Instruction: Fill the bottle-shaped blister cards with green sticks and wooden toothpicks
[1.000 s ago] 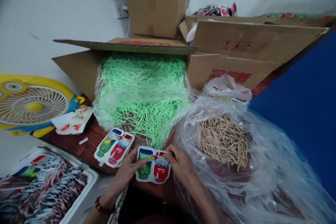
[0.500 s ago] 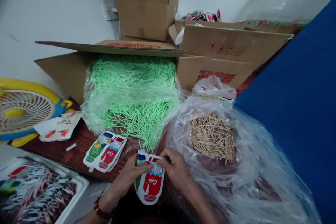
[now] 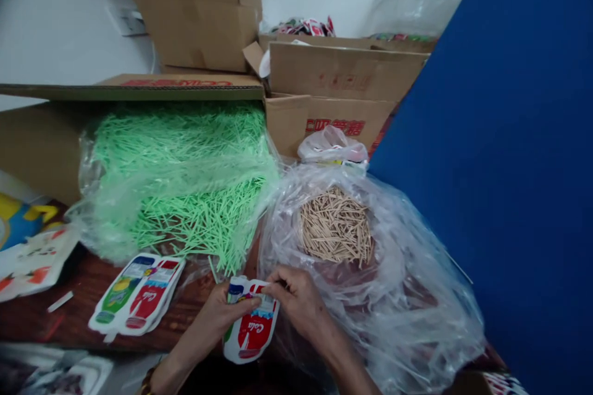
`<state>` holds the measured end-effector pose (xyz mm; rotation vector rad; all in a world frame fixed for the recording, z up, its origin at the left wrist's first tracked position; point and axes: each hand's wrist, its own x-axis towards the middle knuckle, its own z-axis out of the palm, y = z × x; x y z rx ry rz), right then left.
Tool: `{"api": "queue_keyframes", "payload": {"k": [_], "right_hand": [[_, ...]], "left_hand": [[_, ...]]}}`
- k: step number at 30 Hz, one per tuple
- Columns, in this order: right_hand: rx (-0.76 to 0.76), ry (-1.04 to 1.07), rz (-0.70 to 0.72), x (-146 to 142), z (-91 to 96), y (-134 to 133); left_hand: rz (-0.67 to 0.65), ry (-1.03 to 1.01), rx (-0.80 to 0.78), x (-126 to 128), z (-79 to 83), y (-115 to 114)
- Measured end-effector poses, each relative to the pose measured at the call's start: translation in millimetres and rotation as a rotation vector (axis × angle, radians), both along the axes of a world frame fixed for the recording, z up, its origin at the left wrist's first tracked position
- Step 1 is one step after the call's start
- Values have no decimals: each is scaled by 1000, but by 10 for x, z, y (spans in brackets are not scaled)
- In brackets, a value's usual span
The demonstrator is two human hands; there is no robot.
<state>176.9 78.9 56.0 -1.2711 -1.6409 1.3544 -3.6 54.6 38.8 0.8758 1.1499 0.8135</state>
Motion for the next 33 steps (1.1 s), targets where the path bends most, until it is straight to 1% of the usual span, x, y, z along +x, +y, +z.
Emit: {"api": "queue_keyframes", "payload": {"k": [3, 5, 7, 10, 13, 16, 17, 18, 19, 20, 21, 23, 24, 26, 29, 31, 33], "right_hand": [[16, -15, 4, 99, -6, -15], [48, -28, 18, 160, 2, -17], [75, -59, 14, 211, 9, -21], [95, -132, 0, 271, 17, -49], [91, -168, 31, 370, 39, -71], [109, -203, 81, 603, 51, 42], [134, -244, 58, 708, 44, 125], [168, -314, 5, 817, 29, 228], [210, -406, -81, 919, 8, 344], [245, -534, -161, 1006, -20, 463], [267, -668, -191, 1069, -51, 578], [320, -912, -210, 1114, -113, 763], [340, -1012, -198, 1098, -140, 825], [360, -1156, -171, 1021, -180, 890], [344, -1258, -136, 897, -209, 894], [335, -1270, -131, 853, -225, 885], [328, -1259, -131, 840, -251, 886]], "left_hand": [[-16, -2, 21, 76, -64, 31], [-51, 31, 52, 119, -80, 54], [-91, 79, 98, 160, -67, 80], [-159, 134, 147, 219, -5, 117], [-225, 117, 103, 269, 60, 137], [-279, 73, 19, 288, 83, 139], [-287, 63, -9, 287, 79, 137], [-288, 58, -31, 284, 71, 135], [-280, 56, -46, 281, 59, 132], [-265, 57, -54, 278, 45, 130], [-248, 59, -55, 276, 31, 127], [-225, 58, -34, 275, 7, 126], [-225, 58, -21, 276, 0, 128], [-236, 62, -5, 277, -2, 136], [-273, 71, -12, 280, 9, 158], [-296, 65, -9, 296, 21, 178], [-312, 52, 30, 337, 43, 206]]}}
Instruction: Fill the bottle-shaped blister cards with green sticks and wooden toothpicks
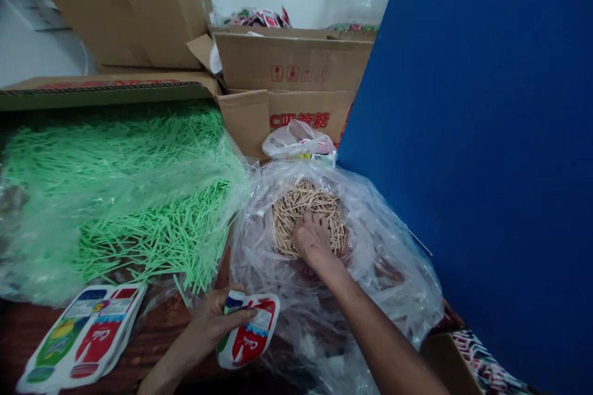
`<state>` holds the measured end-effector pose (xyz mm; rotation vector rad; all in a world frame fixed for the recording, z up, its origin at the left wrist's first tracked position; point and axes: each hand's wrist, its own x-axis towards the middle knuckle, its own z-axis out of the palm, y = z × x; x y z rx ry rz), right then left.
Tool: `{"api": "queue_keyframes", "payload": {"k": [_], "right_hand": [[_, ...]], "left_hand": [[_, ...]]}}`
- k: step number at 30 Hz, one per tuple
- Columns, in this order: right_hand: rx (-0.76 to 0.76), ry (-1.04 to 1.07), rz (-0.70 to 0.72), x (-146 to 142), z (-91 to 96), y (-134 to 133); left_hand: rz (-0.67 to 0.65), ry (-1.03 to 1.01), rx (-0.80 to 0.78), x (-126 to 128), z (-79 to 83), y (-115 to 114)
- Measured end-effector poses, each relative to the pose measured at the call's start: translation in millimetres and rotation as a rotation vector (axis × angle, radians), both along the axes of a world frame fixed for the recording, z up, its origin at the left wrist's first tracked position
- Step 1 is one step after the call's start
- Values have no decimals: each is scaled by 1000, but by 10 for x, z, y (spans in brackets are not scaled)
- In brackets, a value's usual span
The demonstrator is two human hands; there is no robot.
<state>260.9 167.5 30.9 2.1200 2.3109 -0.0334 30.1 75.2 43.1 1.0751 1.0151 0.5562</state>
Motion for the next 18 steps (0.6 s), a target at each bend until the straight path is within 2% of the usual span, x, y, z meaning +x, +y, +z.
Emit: {"api": "queue_keyframes", "payload": {"k": [3, 5, 9, 12, 18], "right_hand": [[-7, 27, 2, 5, -64, 13], [-8, 55, 1, 11, -112, 17], [-6, 164, -6, 51, -182, 11], [-11, 309, -26, 121, -196, 20], [-19, 754, -116, 282, -187, 78]], "left_hand": [[-81, 4, 102, 120, 53, 63], [-188, 63, 211, 228, 76, 106], [-384, 229, 393, 406, 8, 110], [-435, 287, 370, 422, -108, 35], [-353, 218, 185, 320, -237, -80]]}}
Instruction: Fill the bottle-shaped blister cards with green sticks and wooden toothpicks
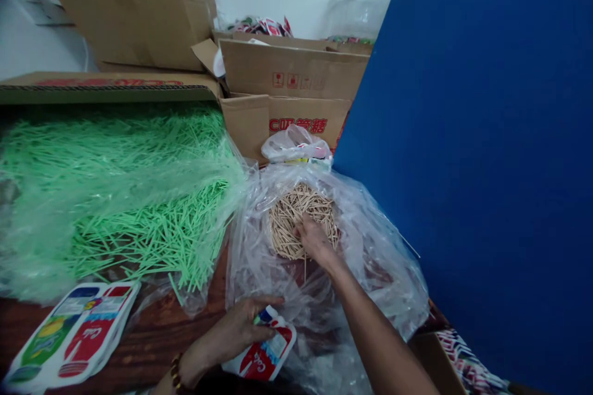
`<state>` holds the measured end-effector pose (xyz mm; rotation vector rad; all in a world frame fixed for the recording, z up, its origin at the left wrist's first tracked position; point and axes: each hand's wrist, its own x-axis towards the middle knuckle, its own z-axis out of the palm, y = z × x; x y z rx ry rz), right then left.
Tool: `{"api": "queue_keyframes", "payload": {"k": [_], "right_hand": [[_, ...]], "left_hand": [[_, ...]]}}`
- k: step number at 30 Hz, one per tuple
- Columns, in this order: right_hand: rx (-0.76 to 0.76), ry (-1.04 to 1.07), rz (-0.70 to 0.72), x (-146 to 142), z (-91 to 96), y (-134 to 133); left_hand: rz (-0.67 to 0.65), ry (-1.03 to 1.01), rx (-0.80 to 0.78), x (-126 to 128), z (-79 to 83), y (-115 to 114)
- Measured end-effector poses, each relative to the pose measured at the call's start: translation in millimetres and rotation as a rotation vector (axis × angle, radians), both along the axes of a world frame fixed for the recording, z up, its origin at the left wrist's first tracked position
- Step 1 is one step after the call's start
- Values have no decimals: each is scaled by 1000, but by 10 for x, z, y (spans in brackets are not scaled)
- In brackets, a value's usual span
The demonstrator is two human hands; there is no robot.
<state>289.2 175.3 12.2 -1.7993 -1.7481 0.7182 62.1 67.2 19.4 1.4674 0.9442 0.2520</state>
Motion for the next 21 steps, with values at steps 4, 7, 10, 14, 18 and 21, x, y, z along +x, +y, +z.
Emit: {"api": "queue_keyframes", "payload": {"k": [4, 7, 10, 14, 18, 21], "right_hand": [[5, 335, -62, 42, -36, 50], [-30, 599, -86, 27, -28, 83], [-62, 815, -96, -10, 44, 79], [-63, 957, -105, -102, 84, -4], [3, 956, -144, -233, -61, -116], [56, 880, -155, -300, -151, -165]], "left_hand": [[65, -63, -114, -11, -27, -11], [107, -111, -171, -22, -41, -13], [160, -153, -190, -52, -47, -23], [223, -216, -216, -104, -31, -45], [286, -225, -222, -156, 16, -58], [343, -224, -250, -188, 42, -64]]}}
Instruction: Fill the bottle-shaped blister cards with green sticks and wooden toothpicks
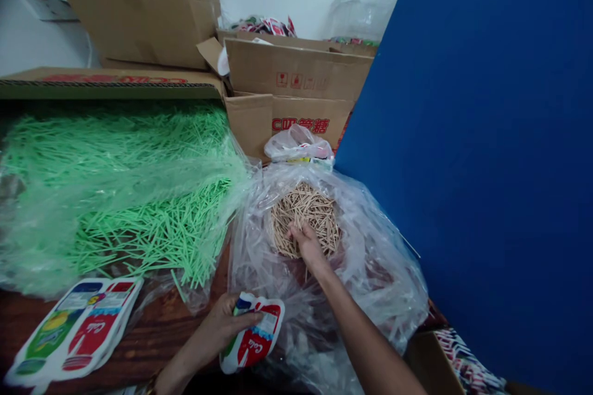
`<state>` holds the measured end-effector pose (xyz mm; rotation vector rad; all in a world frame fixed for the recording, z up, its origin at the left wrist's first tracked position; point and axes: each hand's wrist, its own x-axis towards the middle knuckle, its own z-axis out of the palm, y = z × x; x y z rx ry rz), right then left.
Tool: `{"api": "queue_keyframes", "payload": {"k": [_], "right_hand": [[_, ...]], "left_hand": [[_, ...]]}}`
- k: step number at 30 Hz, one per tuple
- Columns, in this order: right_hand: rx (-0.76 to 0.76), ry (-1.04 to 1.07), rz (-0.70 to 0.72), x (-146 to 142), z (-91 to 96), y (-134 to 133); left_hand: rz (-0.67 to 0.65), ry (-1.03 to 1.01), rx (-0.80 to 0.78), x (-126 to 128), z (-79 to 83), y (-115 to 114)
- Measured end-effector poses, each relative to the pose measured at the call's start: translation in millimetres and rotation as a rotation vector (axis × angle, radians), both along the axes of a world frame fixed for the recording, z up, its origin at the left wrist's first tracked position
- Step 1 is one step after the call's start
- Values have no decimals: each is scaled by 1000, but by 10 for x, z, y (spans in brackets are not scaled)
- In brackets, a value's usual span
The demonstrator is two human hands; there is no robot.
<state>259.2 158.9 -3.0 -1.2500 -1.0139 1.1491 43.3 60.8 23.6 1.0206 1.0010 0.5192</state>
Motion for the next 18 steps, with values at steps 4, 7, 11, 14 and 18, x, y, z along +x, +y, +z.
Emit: {"api": "queue_keyframes", "payload": {"k": [4, 7, 11, 14, 18], "right_hand": [[37, -70, -19, -30, 82, -84], [62, -88, 8, -59, 160, -280], [15, -136, 129, -135, 35, -658], [-38, -196, 179, -176, -113, -842], [-17, -206, 191, -181, -116, -887]], "left_hand": [[35, -56, -37, -46, 17, -15], [76, -78, -46, -98, 33, -31], [137, -85, -57, -162, 44, -51], [139, -81, -54, -191, 41, -58], [139, -43, -33, -208, 56, -53]]}}
